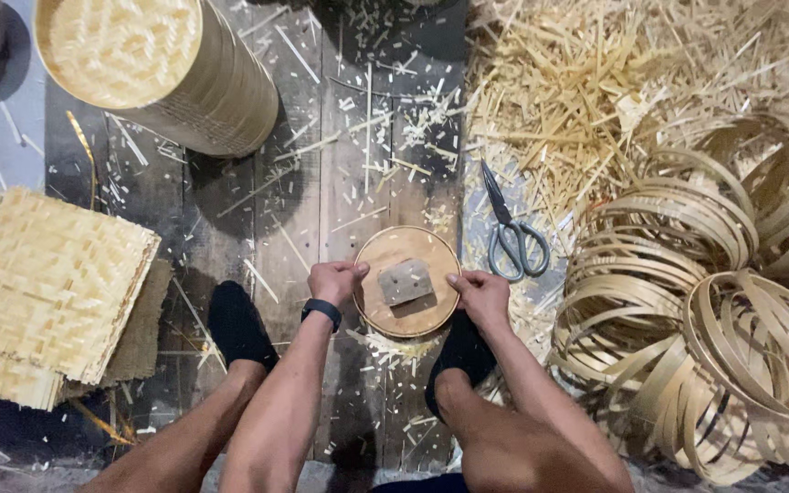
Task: The person assembles a bamboo container lid by placing a wooden frame onto a woven sheet, threading a thin strip around the perimeter to bind them, and using shears to trim the protruding edges.
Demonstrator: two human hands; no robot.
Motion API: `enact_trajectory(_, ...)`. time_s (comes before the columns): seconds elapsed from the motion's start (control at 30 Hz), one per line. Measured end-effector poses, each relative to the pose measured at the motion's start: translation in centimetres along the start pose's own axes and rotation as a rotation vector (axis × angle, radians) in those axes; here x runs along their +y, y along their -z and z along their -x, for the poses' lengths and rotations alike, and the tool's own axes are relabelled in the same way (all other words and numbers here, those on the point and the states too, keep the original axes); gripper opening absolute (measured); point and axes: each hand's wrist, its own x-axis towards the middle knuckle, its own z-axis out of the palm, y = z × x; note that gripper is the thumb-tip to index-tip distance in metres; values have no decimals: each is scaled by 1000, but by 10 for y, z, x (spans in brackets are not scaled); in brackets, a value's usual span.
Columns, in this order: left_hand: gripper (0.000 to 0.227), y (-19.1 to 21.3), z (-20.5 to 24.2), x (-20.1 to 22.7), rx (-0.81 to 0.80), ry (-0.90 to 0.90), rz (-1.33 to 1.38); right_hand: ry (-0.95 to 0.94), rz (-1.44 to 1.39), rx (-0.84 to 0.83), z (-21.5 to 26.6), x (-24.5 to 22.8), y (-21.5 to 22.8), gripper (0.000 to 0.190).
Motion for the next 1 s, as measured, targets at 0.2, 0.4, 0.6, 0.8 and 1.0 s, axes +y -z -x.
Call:
enact_trajectory(0.2,22,-2,43,-21,-389,287,1046,-294,-376,-319,22,-24,14,23)
enact_trajectory(0.4,22,-38,59,-50,-256,251,728,-278,-173,-218,11,6,-14,19)
enact_trajectory(0.6,28,-25,56,-34,-253,146,576,-251,-176,-198,11,13,-17,25)
enact_trajectory(0.8,45,47,56,25,-232,-405,-86,576,413,-147,30,-70,4,78)
enact_trajectory(1.0,57,10,98,76,-122,-639,419,284,461,-153,60,-141,-25,80)
